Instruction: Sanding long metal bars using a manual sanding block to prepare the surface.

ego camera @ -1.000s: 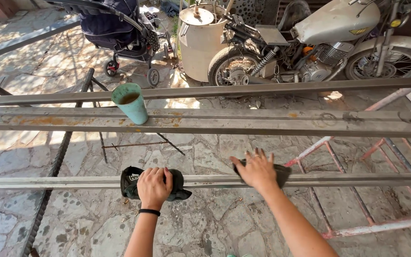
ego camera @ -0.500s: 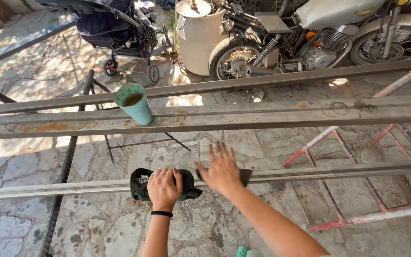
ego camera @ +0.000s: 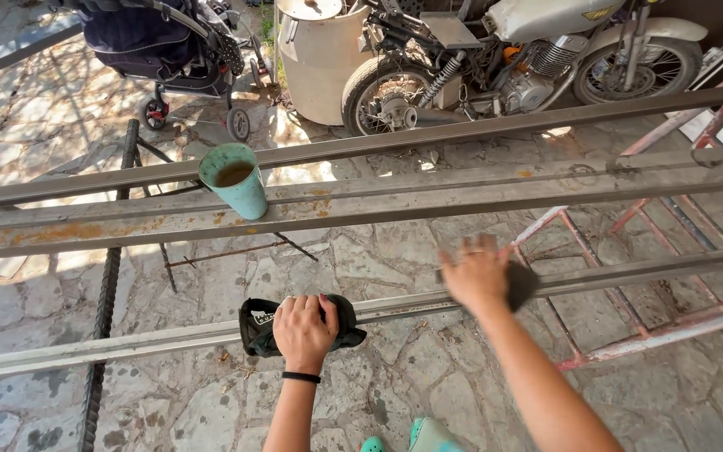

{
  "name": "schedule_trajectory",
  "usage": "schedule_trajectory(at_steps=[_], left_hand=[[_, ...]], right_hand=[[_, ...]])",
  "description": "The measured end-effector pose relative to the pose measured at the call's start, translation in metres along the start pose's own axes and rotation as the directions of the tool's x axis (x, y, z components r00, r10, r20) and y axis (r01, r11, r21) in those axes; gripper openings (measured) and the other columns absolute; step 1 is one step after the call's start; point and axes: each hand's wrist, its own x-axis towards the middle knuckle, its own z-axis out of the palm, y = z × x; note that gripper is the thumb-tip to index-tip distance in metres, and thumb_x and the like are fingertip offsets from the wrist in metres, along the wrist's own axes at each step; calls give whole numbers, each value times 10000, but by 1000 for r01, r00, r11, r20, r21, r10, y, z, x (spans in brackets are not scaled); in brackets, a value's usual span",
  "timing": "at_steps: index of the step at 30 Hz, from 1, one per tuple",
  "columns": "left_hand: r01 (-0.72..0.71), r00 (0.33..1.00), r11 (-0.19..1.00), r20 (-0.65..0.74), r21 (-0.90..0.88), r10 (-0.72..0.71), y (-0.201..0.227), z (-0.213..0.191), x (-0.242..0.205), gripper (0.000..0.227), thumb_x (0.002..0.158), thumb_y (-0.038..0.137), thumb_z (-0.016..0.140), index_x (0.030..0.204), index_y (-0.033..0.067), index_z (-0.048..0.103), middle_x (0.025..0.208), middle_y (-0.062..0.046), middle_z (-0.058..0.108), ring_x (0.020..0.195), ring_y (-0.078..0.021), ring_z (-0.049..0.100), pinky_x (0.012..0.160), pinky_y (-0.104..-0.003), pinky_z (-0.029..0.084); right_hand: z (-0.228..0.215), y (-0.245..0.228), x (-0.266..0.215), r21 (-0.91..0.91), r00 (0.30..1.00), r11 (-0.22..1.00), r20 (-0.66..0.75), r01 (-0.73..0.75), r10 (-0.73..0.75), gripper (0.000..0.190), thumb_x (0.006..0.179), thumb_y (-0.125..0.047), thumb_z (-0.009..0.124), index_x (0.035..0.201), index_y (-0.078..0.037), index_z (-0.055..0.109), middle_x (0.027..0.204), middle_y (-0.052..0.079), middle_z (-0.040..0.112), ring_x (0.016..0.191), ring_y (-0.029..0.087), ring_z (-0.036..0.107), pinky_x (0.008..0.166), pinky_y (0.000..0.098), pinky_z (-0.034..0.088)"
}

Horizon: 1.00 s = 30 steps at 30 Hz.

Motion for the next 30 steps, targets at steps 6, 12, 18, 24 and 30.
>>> schedule_trajectory(at_steps=[6, 12, 18, 24, 30], left_hand=[[10, 990, 999, 144, -33, -5, 1, -13, 6, 386, 996, 256, 526, 630, 136, 519, 614, -39, 538, 617, -262, 529, 575, -391, 408], [0, 997, 1000, 74, -15, 1, -1, -8, 5, 426, 983, 253, 556, 578, 155, 468, 566, -25, 484, 566, -239, 490, 541, -375, 380], [-4, 997, 1000, 76, -26, 6, -3, -8, 2, 419, 971, 273, 563, 580, 154, 467, 571, -32, 472, 585, -256, 499, 553, -388, 394], [-1, 995, 1000, 104, -10, 2, -3, -10, 6, 425, 970, 272, 569, 565, 165, 496, 565, -20, 510, 572, -230, 520, 546, -370, 404], [-3, 995, 1000, 102, -3, 3, -1, -15, 7, 426, 982, 233, 595, 567, 147, 551, 578, -32, 541, 591, -252, 555, 583, -378, 436]], right_hand=[[-3, -97, -53, 181, 965, 951, 22, 252, -260, 792, 884, -671, -63, 1464, -191, 181, 1575, 122, 27, 1456, 240, 14, 1161, 502, -118], [35, 73, 2, 54, 987, 986, 7, -159, 159, 849, 867, -736, -16, 1476, -193, 218, 1577, 99, 149, 1466, 285, 99, 1194, 507, -12], [45, 74, -26, 301, 811, 946, -580, 123, 79, 626, 1024, -454, 268, 1278, 40, 558, 1381, 190, 524, 1308, 318, 471, 1136, 403, 340], [75, 12, -51, -283, 796, 948, -603, -146, -57, 799, 1060, -650, -89, 1448, 25, 91, 1583, 222, 4, 1484, 302, -2, 1225, 381, 3], [25, -109, -113, -344, 654, 917, -650, 200, -387, 882, 971, -660, -136, 1475, 53, -15, 1566, 199, -10, 1457, 285, 1, 1242, 377, -22]])
